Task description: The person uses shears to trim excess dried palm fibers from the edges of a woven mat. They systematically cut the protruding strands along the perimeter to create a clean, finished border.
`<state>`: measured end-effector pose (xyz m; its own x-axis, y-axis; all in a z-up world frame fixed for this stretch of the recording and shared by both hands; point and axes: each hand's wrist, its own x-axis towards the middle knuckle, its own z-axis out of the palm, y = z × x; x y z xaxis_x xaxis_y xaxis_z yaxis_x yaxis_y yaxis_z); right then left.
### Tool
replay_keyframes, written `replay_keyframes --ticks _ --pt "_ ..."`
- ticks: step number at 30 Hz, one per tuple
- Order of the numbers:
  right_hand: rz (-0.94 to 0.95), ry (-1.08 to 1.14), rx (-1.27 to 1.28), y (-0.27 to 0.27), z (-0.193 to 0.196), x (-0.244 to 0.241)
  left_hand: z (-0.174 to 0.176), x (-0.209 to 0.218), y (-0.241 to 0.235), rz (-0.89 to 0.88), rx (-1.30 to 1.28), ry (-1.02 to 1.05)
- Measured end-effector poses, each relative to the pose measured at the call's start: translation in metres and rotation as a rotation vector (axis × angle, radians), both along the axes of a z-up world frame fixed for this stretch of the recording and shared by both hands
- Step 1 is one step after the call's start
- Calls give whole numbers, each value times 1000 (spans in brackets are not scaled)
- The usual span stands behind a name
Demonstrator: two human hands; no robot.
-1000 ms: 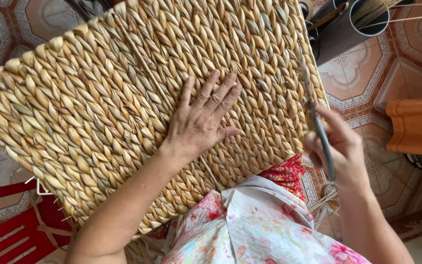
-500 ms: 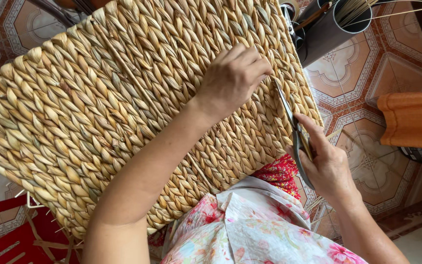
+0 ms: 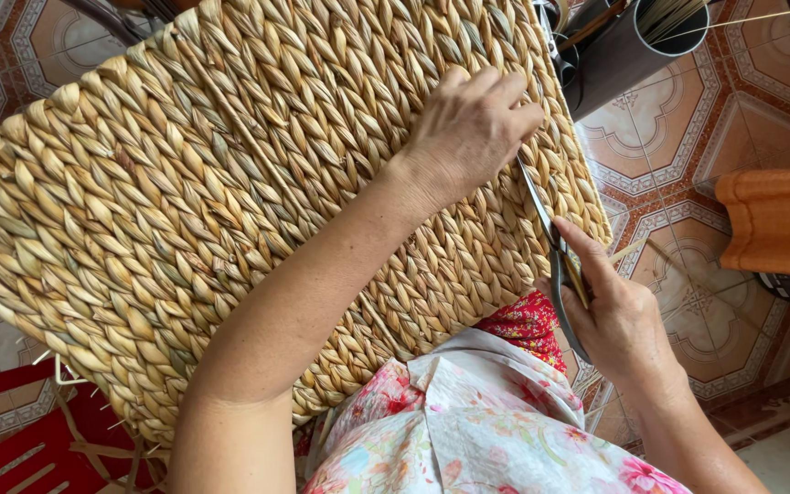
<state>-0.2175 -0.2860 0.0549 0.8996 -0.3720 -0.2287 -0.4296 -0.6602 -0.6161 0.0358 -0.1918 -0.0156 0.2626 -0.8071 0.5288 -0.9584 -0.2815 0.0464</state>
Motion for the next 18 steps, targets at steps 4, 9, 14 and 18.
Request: replay_keyframes --ticks 4,9,14,18 --pt "-38 35 11 5 0 3 -7 3 -1 -65 -37 -50" --pt "-34 -78 132 7 -19 5 -5 -3 15 -71 -92 -121" --pt "-35 38 119 -16 -33 -6 12 -19 41 -38 57 16" --pt "-39 -194 475 -47 -34 -26 14 -35 71 -88 162 219"
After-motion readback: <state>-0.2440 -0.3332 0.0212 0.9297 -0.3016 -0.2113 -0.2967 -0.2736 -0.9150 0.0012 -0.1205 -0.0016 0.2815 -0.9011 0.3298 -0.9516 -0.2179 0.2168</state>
